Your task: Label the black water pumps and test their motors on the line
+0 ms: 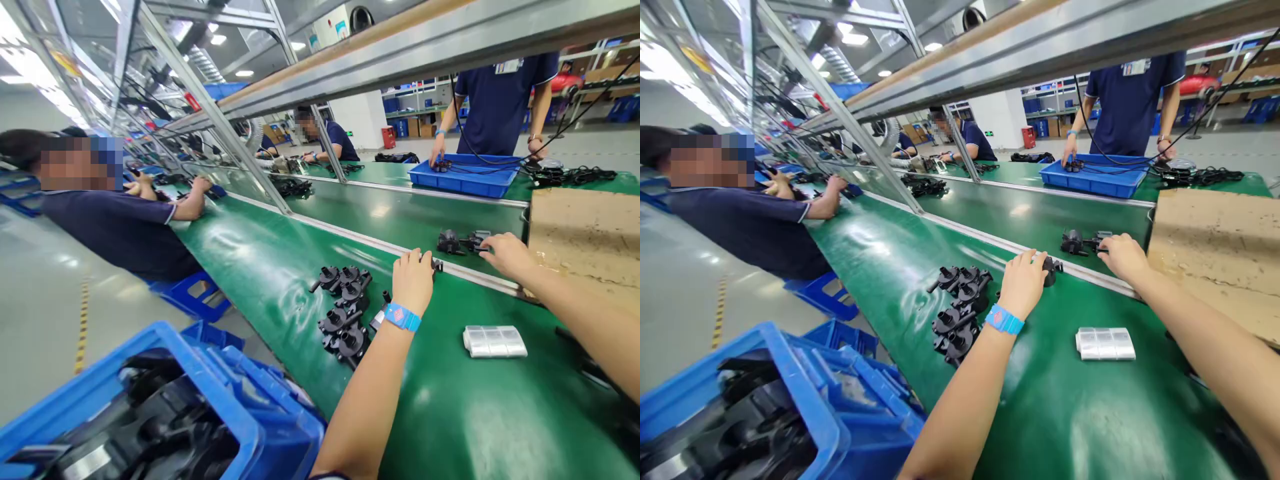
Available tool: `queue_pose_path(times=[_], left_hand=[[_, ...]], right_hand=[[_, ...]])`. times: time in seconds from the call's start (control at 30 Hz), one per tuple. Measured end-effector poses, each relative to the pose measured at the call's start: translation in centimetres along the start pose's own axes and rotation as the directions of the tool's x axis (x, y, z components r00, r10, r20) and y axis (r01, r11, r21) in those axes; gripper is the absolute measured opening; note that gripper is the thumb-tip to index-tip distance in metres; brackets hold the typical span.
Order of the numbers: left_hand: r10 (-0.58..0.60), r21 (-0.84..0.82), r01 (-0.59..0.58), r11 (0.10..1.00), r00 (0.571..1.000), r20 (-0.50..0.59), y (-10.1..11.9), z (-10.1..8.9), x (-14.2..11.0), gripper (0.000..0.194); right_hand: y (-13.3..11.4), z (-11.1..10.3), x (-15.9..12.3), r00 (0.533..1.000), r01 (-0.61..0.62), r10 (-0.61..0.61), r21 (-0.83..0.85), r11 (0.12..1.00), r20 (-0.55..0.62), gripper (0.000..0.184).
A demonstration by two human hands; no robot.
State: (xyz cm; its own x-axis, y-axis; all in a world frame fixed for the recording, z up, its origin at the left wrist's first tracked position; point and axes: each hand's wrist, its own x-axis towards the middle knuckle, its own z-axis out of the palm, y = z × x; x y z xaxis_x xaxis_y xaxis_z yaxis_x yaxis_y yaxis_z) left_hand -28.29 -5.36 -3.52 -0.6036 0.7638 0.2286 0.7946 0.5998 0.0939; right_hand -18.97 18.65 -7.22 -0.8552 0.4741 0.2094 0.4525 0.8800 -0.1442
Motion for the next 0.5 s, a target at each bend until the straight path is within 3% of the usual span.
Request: queue_pose_path(times=[0.17,0.33,0.5], left_hand=[[-0.027,0.004,0.027,1.000,0.997,0.072,2.2,2.8,7.3,0.031],[-0.041,-0.058,0.057,0.997,0.970,0.238,4.3,6.6,14.8,0.043],[-0.063,-0.125,0.118,0.985,0.925,0.375,5.1,8.6,16.9,0.045]], right_hand=[[-2.1,3.3,5.3,1.000,-0.007,0.002,-0.198,0.980,-0.026,0.029],[-1.9,5.4,6.4,0.999,-0.035,0.036,-0.271,0.962,-0.002,0.027],[0.3,5.1,5.1,1.000,-0.014,0.015,-0.178,0.984,0.003,0.013]])
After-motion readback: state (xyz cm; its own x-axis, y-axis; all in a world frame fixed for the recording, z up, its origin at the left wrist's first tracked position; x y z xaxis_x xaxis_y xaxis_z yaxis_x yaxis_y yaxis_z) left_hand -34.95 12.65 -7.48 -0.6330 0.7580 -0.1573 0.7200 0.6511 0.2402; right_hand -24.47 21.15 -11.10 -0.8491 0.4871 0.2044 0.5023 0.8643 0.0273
